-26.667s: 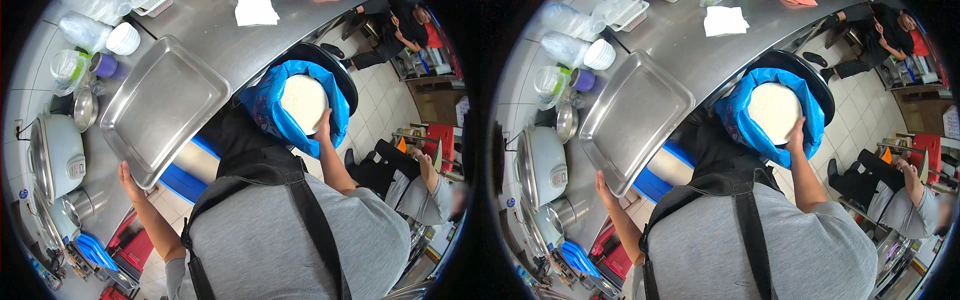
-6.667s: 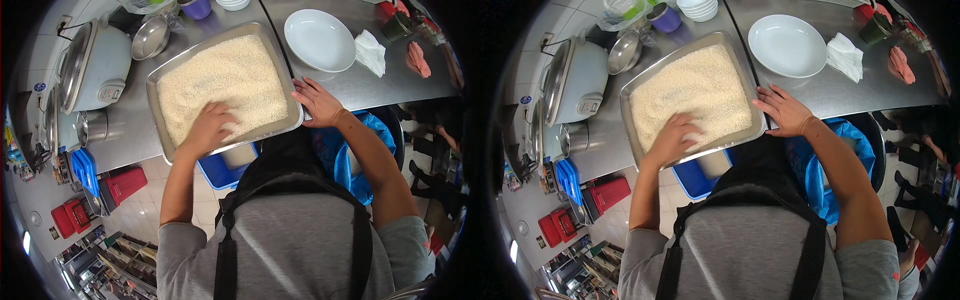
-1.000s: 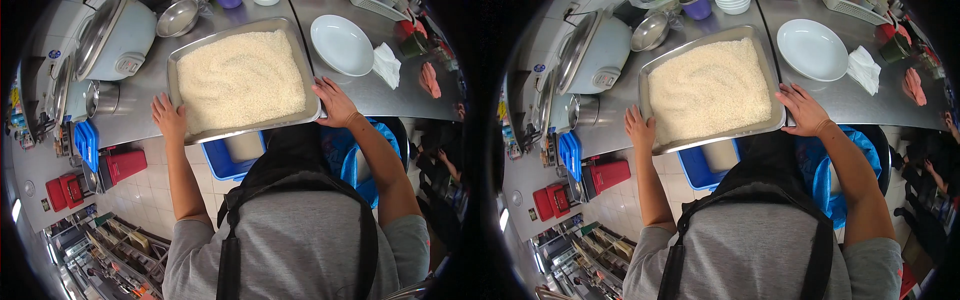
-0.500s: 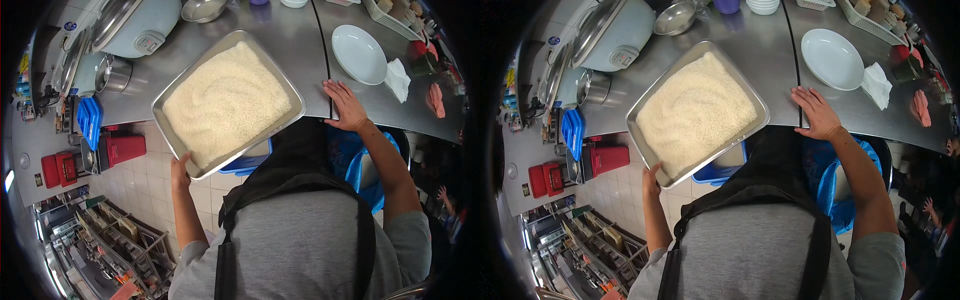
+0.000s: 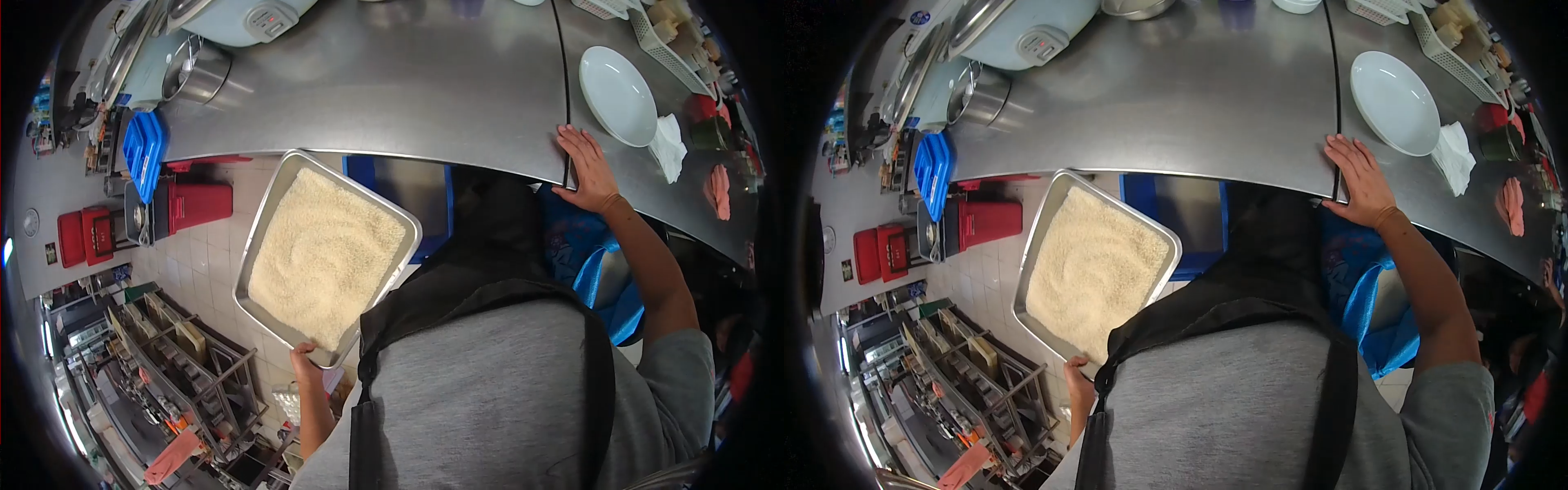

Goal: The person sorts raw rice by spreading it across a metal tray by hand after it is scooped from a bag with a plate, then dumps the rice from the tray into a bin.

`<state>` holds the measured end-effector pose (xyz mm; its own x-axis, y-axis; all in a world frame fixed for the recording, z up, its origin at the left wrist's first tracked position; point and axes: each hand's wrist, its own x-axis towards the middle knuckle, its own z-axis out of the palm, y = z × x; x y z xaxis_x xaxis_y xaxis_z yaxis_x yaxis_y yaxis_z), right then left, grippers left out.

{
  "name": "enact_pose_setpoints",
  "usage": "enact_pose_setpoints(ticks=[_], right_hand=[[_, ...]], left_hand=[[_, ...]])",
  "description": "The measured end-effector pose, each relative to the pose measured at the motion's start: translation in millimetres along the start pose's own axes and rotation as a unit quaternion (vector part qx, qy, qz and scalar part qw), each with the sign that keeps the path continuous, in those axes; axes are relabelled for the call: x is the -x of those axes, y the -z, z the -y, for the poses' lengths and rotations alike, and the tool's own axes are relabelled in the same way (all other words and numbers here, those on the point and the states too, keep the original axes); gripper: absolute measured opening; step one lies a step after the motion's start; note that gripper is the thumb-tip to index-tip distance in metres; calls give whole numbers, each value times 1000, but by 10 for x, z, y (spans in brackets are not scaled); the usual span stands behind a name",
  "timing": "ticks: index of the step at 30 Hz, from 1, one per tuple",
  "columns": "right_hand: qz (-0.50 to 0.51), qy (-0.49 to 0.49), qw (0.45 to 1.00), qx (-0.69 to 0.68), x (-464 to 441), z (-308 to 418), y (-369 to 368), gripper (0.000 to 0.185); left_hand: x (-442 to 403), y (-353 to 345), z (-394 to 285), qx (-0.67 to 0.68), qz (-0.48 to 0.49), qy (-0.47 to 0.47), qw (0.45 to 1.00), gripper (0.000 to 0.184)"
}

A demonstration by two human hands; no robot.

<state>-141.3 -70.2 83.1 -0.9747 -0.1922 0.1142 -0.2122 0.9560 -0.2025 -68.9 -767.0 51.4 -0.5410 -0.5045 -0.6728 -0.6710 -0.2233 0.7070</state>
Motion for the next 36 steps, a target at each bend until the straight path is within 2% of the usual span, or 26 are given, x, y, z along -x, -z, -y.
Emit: enact_pose_setpoints(ticks=[5,9,13,14,16,19,22,23,26,29,30,32,35,36], right_hand=[[-2,11,1000,5,2,-38,-55,97],[9,5,1000,16,-16,13,-38,96],[12,5,1000,19,-30,37,-23,96],[15,2,1000,19,-33,39,-22,95],[18,-1,1000,17,-35,54,-26,95],[13,-1,1000,19,-28,38,-26,94],[12,-3,1000,20,-19,34,-29,94],[13,-4,1000,20,-20,41,-26,94],[14,-5,1000,18,-12,30,-25,94],[15,-8,1000,17,-4,31,-31,95],[15,-9,1000,18,-5,32,-26,94],[15,-10,1000,18,-11,35,-18,94],[18,-15,1000,13,-11,33,10,93],[19,-16,1000,8,-6,35,6,93]], left_hand=[[-107,278,223,-14,-58,-6,998,1],[-218,151,262,-32,-29,-47,998,11],[-614,16,268,-20,4,-29,999,11],[-685,7,286,-28,19,-52,998,10],[-696,-198,149,-44,50,-99,993,10],[-807,-451,45,-72,38,-118,990,16],[-865,-746,-38,-100,35,-150,983,25],[-826,-857,-91,-110,32,-144,983,34],[-859,-1275,-47,-72,51,-183,979,38],[-797,-1742,-35,-244,46,-251,936,44],[-795,-1908,23,-259,28,-281,924,44],[-585,-2182,-10,-269,22,-272,924,41],[-628,-2266,-21,-375,7,-400,837,40],[-623,-2270,-39,-387,2,-414,824,44]])
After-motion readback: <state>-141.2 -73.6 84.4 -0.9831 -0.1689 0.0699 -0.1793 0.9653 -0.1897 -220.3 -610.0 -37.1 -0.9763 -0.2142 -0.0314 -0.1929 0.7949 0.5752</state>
